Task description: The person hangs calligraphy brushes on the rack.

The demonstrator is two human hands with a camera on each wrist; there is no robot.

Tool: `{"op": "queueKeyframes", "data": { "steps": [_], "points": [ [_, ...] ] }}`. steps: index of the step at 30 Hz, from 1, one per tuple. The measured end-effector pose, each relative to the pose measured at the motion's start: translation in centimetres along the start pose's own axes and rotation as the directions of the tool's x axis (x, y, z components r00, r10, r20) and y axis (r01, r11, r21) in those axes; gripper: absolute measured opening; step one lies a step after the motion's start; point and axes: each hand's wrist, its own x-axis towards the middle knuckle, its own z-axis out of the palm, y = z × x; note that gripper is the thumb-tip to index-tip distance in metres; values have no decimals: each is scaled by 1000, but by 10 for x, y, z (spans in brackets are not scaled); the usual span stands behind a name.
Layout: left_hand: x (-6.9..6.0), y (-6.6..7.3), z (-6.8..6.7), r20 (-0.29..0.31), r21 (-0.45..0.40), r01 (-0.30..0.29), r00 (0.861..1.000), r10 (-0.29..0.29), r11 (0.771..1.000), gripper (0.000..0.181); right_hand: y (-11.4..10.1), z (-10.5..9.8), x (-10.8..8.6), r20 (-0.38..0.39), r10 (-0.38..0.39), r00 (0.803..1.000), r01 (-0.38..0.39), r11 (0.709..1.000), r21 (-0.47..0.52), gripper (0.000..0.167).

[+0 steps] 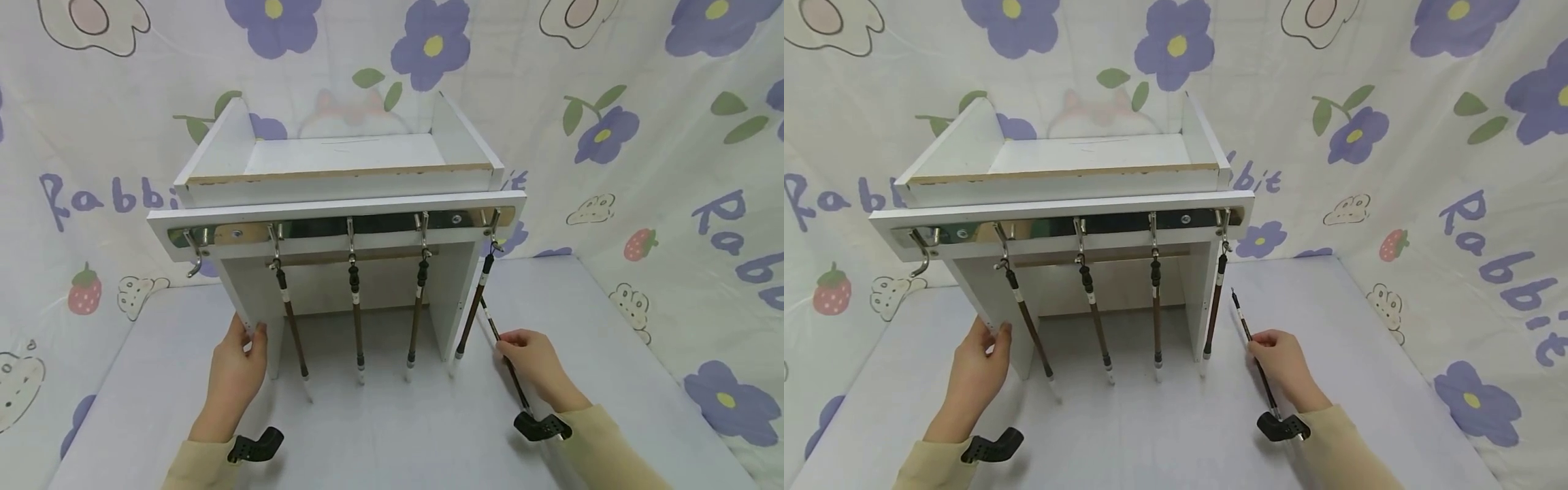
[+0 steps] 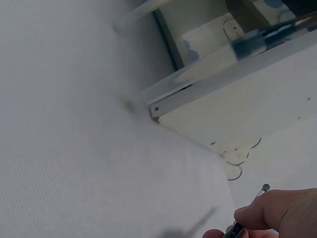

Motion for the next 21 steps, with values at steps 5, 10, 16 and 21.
{"op": "queueKeyframes", "data": {
  "steps": [5, 10, 16, 21],
  "points": [
    [1, -1, 0, 2, -4, -2, 1000, 2, 1000, 43, -10, -6, -5, -22, -78, 997, 78, 997, 5, 31],
    [1, -2, -1, 2, -14, -14, 1000, 14, 1000, 44, -15, -9, -12, -61, -156, 986, 154, 987, -46, 28],
    [1, -2, -1, 9, -17, -8, 1000, 8, 1000, 44, -20, -13, -16, -115, -244, 963, 239, 969, -62, 23],
    [0, -2, -1, 14, -15, -2, 1000, 2, 1000, 44, -24, -14, -20, -143, -269, 952, 263, 963, -64, 22]
  ]
}}
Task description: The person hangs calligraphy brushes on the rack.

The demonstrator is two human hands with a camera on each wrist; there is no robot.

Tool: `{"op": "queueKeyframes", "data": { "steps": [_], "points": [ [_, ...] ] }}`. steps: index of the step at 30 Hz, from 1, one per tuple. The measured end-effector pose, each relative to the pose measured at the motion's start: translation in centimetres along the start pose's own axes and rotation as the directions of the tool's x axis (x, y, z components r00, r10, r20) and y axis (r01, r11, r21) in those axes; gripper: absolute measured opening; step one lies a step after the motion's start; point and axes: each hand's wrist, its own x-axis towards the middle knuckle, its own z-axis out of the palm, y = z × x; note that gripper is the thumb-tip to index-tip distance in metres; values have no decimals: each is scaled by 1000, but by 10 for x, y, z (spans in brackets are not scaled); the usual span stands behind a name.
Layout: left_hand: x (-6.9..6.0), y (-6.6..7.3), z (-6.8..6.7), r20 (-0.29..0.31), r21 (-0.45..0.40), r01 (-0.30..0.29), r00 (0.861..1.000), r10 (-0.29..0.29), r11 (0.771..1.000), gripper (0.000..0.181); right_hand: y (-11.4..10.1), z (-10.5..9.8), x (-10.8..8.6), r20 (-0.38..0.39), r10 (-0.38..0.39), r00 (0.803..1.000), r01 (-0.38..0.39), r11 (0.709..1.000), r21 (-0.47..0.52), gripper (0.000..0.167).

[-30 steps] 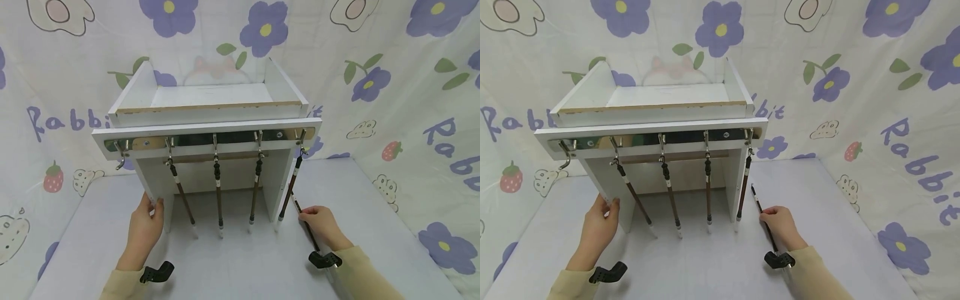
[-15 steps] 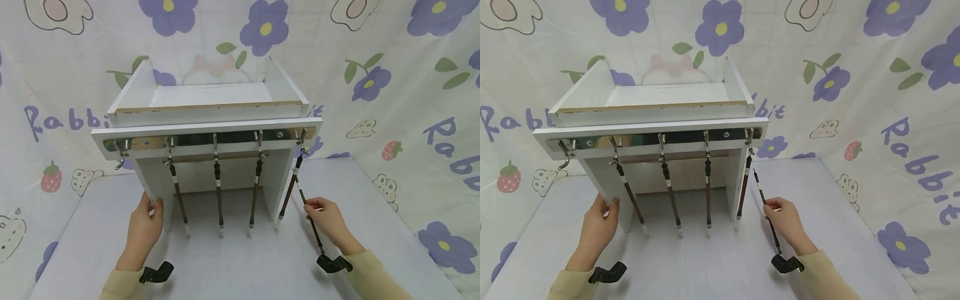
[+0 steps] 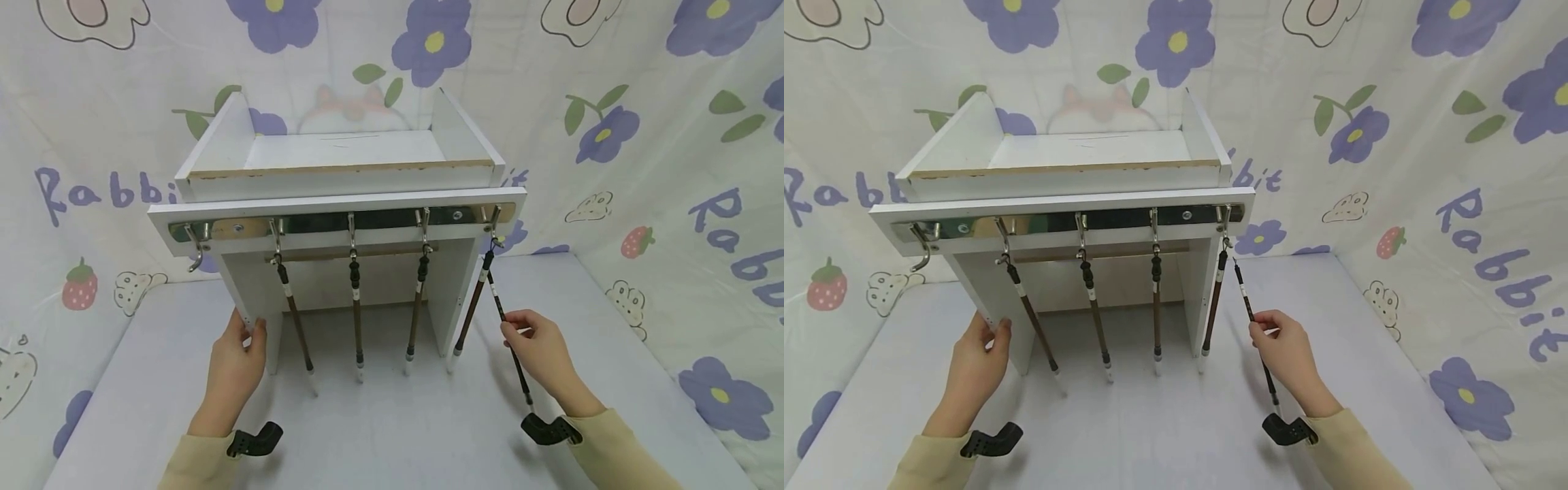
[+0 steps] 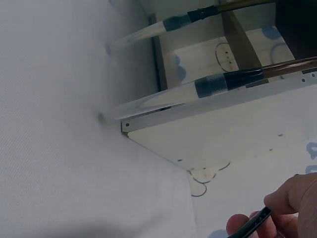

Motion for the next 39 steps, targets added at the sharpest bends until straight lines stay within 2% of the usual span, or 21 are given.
{"op": "queueKeyframes", "data": {
  "steps": [5, 15, 23, 34, 39],
  "points": [
    [1, 0, 0, 2, 0, -2, 1000, 2, 1000, 44, -1, -2, 0, -10, -15, 1000, 14, 1000, -12, 22],
    [1, -1, 1, -3, -3, -15, 1000, 15, 1000, 43, -4, -9, -2, -36, -66, 997, 67, 997, 39, 25],
    [-1, 2, 0, 8, 16, -6, 1000, 6, 1000, 46, -5, -15, -5, -100, -69, 993, 72, 997, 22, 27],
    [-1, 3, -1, 9, 18, -6, 1000, 6, 1000, 49, -10, -21, -8, -219, -88, 972, 107, 991, 78, 25],
    [-2, 2, -1, 11, 15, -1, 1000, 0, 1000, 48, -29, -24, -14, -298, -126, 946, 170, 977, 126, 18]
  ]
}}
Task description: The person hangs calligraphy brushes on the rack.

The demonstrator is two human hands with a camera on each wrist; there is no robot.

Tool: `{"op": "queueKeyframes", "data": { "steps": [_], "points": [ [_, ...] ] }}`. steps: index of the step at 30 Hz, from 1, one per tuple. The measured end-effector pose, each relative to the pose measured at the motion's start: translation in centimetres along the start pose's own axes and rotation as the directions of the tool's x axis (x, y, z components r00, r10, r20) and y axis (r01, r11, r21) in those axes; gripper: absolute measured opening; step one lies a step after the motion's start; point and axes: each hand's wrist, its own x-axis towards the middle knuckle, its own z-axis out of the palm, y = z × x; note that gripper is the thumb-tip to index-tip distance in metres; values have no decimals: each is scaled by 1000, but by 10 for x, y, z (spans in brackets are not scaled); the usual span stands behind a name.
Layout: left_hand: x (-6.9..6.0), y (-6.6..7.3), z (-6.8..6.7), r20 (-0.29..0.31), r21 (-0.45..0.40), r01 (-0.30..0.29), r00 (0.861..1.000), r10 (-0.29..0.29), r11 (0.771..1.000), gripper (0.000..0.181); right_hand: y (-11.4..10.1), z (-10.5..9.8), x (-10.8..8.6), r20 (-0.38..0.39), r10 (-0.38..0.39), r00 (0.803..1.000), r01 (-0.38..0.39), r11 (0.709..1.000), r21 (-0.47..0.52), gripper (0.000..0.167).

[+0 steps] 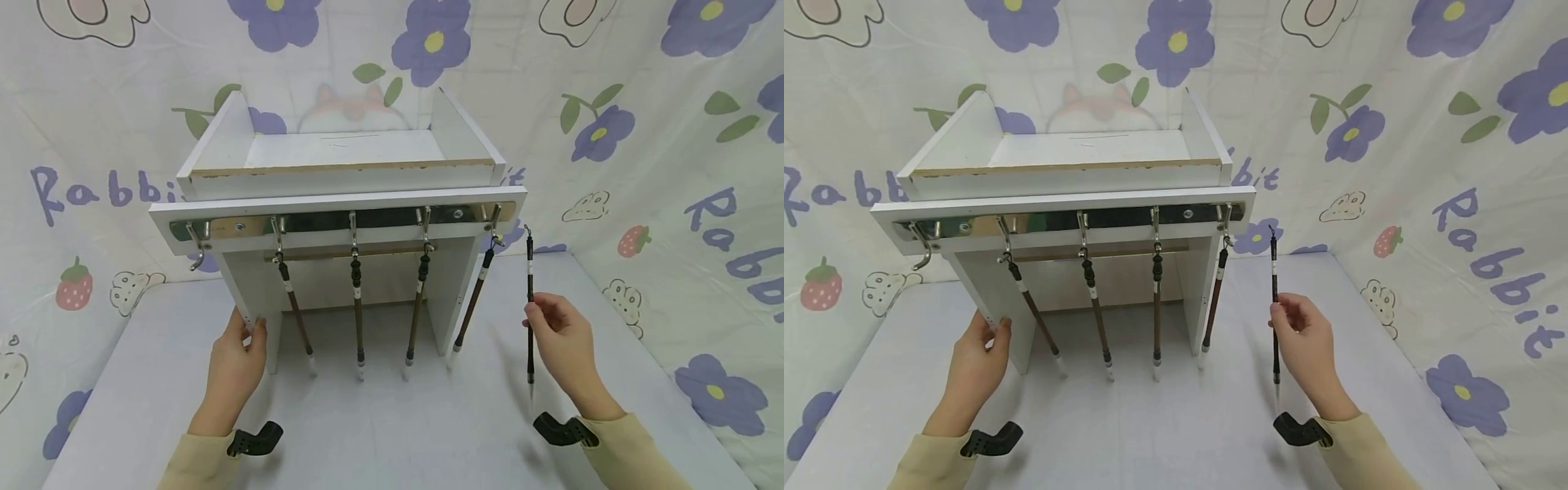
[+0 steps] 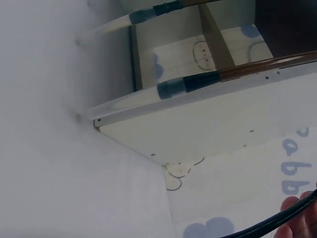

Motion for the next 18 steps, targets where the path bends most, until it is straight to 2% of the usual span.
{"op": "queueKeyframes", "data": {
  "steps": [4, 8, 14, 18],
  "points": [
    [0, -1, 0, -2, -5, -3, 1000, 3, 1000, 47, -24, -4, -3, -47, -67, 997, 69, 997, 27, 15],
    [0, -1, 0, -4, -5, -7, 1000, 7, 1000, 46, -34, -6, -3, -55, -109, 993, 112, 991, 72, 15],
    [0, 0, 0, -4, -3, -8, 1000, 8, 1000, 46, -42, -6, -4, -51, -135, 989, 140, 985, 99, 16],
    [0, -1, 0, 1, -5, -1, 1000, 1, 1000, 47, -29, -5, -1, -64, -171, 983, 178, 976, 122, 16]
  ]
}}
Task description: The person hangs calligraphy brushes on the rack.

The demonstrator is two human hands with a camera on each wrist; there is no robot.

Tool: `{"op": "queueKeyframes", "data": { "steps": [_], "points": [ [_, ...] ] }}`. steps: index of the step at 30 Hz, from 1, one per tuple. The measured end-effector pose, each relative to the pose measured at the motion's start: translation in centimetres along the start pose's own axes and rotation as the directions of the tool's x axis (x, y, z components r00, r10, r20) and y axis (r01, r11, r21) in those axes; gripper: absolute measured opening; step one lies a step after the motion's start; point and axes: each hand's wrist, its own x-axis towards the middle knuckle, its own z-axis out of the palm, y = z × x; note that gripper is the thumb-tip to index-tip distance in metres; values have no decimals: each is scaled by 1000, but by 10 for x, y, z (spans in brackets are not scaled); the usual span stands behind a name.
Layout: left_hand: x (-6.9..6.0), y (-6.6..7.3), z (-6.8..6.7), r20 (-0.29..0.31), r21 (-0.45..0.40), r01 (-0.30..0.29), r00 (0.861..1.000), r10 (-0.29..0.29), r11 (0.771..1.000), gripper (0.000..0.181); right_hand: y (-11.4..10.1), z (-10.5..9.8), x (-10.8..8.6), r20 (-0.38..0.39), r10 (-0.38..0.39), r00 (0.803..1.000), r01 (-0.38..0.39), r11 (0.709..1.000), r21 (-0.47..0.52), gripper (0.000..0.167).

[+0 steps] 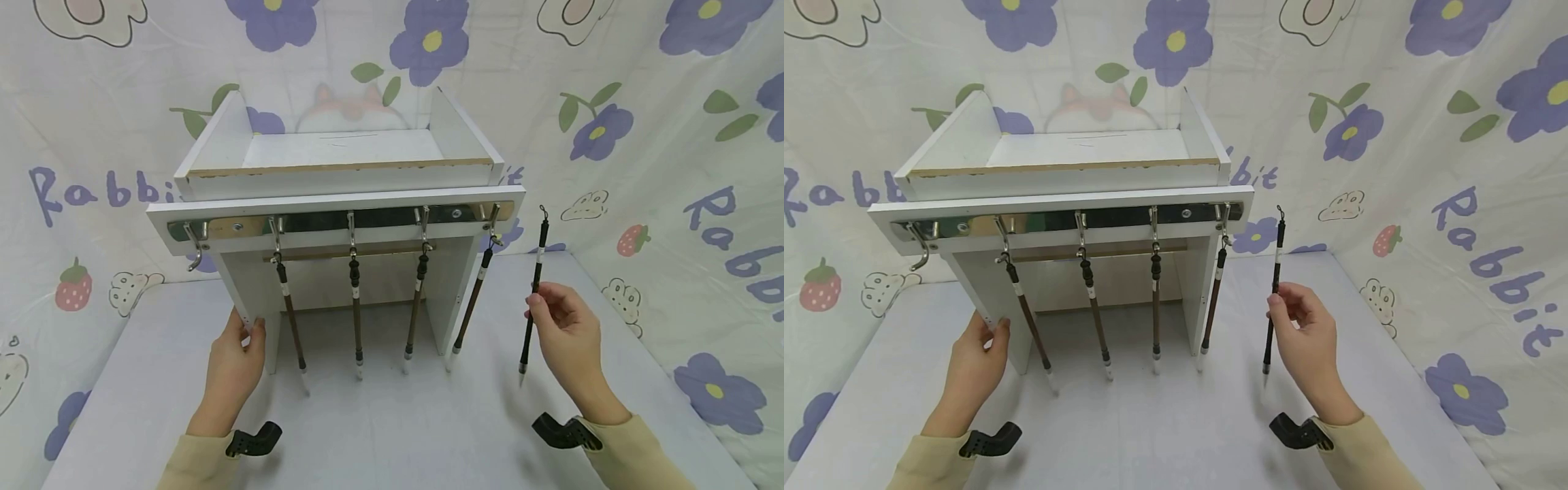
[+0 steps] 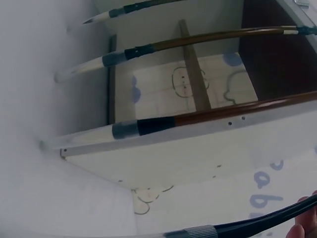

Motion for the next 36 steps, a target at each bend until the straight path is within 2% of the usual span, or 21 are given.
{"op": "queueKeyframes", "data": {
  "steps": [3, 8, 10, 15, 20, 27, 32, 36],
  "points": [
    [0, 0, -1, 12, -5, 11, 1000, -11, 1000, 48, -2, 1, 0, -10, -45, 999, 46, 999, 26, 16],
    [0, 1, -1, 15, -8, 13, 1000, -12, 1000, 48, -38, 4, -2, -18, -108, 994, 109, 992, 68, 16],
    [1, 1, -1, 12, -6, 8, 1000, -8, 1000, 48, -44, 5, -2, -25, -133, 991, 135, 988, 79, 16],
    [1, 1, -1, 11, -1, 3, 1000, -3, 1000, 48, -52, 8, -3, -49, -188, 981, 193, 972, 138, 17],
    [1, 1, -1, 9, 4, 5, 1000, -5, 1000, 48, -59, 13, -2, -54, -242, 969, 248, 940, 235, 18],
    [1, 2, -1, 8, 3, 8, 1000, -8, 1000, 49, -72, 21, -3, -33, -324, 945, 325, 930, 171, 17],
    [1, 2, -1, 11, 0, 7, 1000, -7, 1000, 48, -80, 28, -4, -18, -353, 935, 350, 918, 186, 16],
    [1, 2, -1, 5, 2, 1, 1000, -1, 1000, 48, -86, 34, -4, 6, -398, 917, 389, 901, 193, 15]
  ]
}}
